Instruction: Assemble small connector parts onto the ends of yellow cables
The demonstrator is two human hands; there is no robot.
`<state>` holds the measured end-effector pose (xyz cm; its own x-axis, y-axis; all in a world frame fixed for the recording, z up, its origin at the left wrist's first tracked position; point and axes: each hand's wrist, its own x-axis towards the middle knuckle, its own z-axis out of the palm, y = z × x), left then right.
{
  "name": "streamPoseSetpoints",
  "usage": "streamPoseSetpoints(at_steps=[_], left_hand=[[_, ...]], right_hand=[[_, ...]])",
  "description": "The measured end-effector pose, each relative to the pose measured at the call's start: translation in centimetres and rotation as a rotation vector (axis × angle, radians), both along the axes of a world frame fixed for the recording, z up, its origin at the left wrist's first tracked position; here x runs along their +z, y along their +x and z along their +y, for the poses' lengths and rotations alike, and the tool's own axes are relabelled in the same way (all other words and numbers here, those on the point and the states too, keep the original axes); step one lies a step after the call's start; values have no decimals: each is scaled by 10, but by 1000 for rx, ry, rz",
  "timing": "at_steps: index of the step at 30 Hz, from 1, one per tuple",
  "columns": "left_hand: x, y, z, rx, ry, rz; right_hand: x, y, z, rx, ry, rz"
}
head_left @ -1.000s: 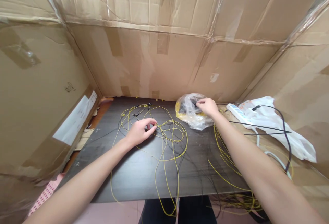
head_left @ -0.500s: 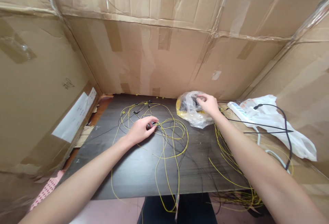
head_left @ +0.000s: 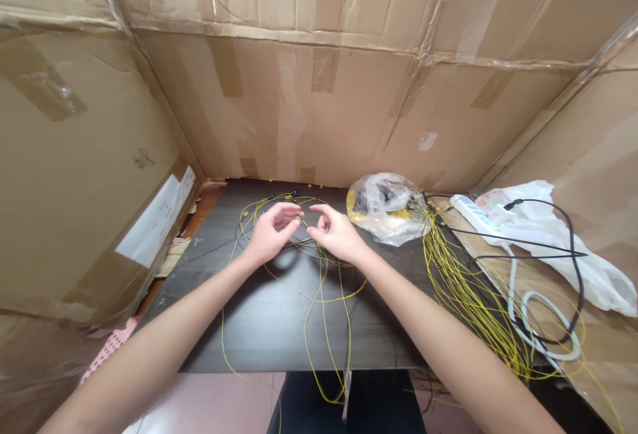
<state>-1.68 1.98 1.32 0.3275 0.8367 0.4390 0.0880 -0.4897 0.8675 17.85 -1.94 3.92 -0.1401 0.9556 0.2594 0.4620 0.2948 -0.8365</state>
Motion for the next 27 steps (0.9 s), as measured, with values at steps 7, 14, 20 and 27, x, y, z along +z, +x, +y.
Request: streamPoseSetpoints(at_steps=[7, 14, 20, 27], left_hand=[[35, -32, 20, -55, -374, -427], [55, -52, 26, -22, -728, -1118], [39, -60, 41, 119, -743, -1227], [27, -65, 51, 225, -764, -1251]], right_hand=[[6, -63, 17, 190, -286, 206], [29, -83, 34, 214, -445, 634], [42, -68, 49, 169, -311, 1029], [71, -38, 64, -53, 25, 862]])
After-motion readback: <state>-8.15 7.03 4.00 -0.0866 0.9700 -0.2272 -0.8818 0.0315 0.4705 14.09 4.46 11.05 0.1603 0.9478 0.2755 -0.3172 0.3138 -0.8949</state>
